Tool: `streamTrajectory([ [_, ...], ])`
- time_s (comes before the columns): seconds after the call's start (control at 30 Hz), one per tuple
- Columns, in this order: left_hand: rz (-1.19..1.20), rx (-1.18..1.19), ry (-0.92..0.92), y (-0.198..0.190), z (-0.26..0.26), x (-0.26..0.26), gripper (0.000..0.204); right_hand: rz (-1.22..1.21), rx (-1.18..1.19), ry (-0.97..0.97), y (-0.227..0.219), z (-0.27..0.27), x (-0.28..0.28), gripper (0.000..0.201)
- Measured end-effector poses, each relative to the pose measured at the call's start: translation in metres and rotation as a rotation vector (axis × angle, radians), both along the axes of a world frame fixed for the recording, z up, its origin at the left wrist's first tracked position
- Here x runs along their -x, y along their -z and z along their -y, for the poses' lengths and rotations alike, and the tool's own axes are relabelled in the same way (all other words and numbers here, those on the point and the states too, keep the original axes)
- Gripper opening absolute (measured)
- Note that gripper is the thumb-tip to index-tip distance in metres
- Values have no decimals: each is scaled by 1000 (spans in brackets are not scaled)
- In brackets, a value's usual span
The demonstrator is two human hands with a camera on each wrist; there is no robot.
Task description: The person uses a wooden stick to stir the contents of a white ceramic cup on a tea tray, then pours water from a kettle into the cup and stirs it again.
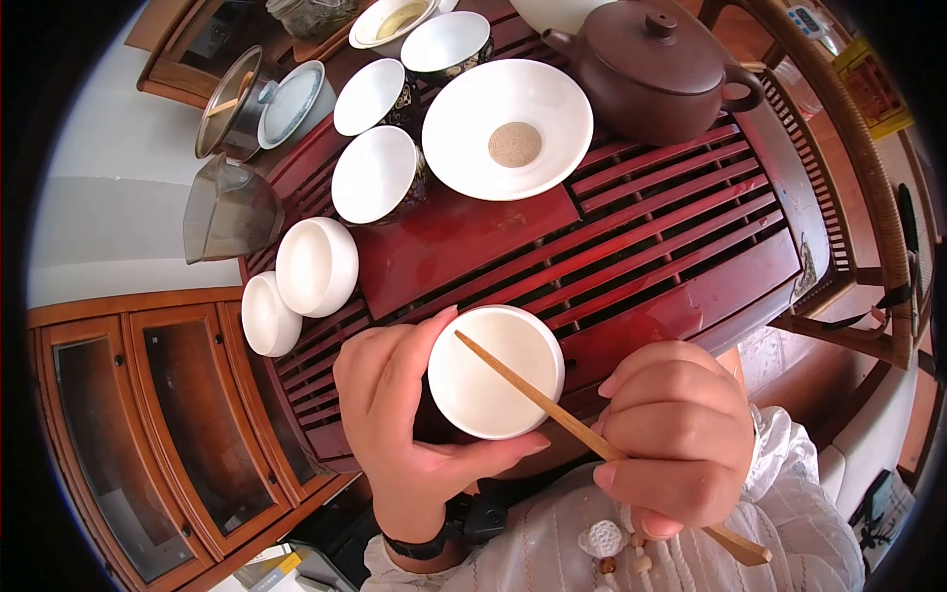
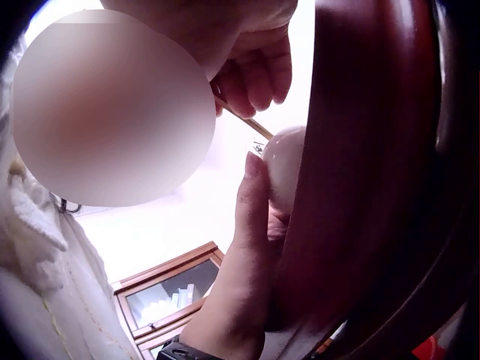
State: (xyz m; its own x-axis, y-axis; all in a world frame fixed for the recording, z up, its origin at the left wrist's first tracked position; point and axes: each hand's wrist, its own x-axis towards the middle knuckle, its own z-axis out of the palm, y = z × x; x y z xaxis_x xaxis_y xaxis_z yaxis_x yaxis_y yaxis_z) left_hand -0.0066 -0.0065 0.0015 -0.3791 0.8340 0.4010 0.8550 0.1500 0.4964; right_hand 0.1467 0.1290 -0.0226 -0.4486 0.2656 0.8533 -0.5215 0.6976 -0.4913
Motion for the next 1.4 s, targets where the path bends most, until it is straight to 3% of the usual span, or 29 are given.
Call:
streamTrajectory([
  [0.1,9,-2,-3,0,0,-1,84,96,-27,-19,-7,1,-5,38],
  [0.2,22,-1,-9,-1,1,-1,84,60,-18,-26,-6,2,-8,38],
  [0.3,13,-3,-10,1,1,-1,84,113,23,42,-8,3,-7,38],
  [0.73,19,0,-6,0,0,-1,84,47,19,22,-5,3,-3,36],
  [0.8,19,0,-5,0,0,-1,84,1,-3,-43,-3,3,-3,20],
  [0.9,3,3,-4,1,1,0,85,29,9,24,-2,2,1,19],
  [1.33,-4,18,-15,1,2,-1,86,55,-9,72,0,3,-1,20],
  [1.4,-2,15,-23,2,2,-2,86,47,11,-9,0,6,-1,22],
])
